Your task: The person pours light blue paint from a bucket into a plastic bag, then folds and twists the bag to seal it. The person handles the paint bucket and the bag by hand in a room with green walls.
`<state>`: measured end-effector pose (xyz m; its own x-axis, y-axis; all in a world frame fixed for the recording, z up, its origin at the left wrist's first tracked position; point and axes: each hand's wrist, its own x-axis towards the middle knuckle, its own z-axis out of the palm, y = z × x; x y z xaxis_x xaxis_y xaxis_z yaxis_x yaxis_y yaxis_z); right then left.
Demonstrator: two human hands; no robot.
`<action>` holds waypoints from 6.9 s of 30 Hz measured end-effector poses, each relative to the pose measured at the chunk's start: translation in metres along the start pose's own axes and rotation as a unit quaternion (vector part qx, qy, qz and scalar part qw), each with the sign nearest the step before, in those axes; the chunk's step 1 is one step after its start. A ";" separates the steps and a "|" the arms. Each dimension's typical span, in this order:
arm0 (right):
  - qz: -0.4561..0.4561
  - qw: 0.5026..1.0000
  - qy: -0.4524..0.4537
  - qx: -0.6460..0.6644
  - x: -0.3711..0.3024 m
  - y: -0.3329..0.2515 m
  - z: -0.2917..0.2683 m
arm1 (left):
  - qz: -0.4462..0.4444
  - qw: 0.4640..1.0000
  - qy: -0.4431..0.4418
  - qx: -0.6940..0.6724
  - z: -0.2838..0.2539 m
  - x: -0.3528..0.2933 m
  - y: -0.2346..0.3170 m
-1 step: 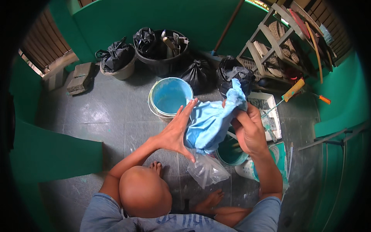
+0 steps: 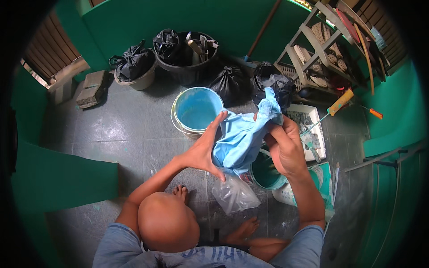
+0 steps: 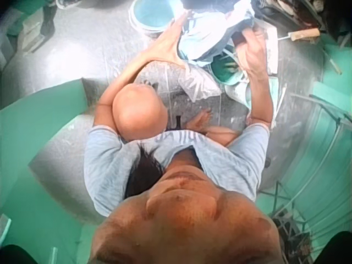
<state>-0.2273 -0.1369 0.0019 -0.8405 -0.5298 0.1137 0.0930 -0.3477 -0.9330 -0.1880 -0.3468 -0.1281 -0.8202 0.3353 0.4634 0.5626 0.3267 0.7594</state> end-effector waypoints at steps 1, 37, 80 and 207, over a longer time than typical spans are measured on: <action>0.000 1.000 0.004 0.006 0.004 0.004 0.004 | -0.003 1.000 -0.010 -0.014 0.002 0.001 -0.009; 0.306 0.737 -0.153 -0.584 0.218 0.164 -0.011 | -0.368 0.523 0.042 -0.768 0.089 -0.065 -0.051; 0.210 0.872 -0.010 -0.441 0.045 0.067 0.012 | -0.262 0.457 0.084 -0.845 0.050 0.007 -0.040; -0.208 0.929 -0.134 -0.275 0.161 0.061 0.035 | -0.411 0.760 0.078 -0.498 -0.171 -0.057 -0.075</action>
<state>-0.3380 -0.2702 -0.0243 -0.5731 -0.6376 0.5148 -0.5587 -0.1555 -0.8147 -0.2012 -0.5414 -0.1336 -0.8986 0.2451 -0.3639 -0.4387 -0.4886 0.7542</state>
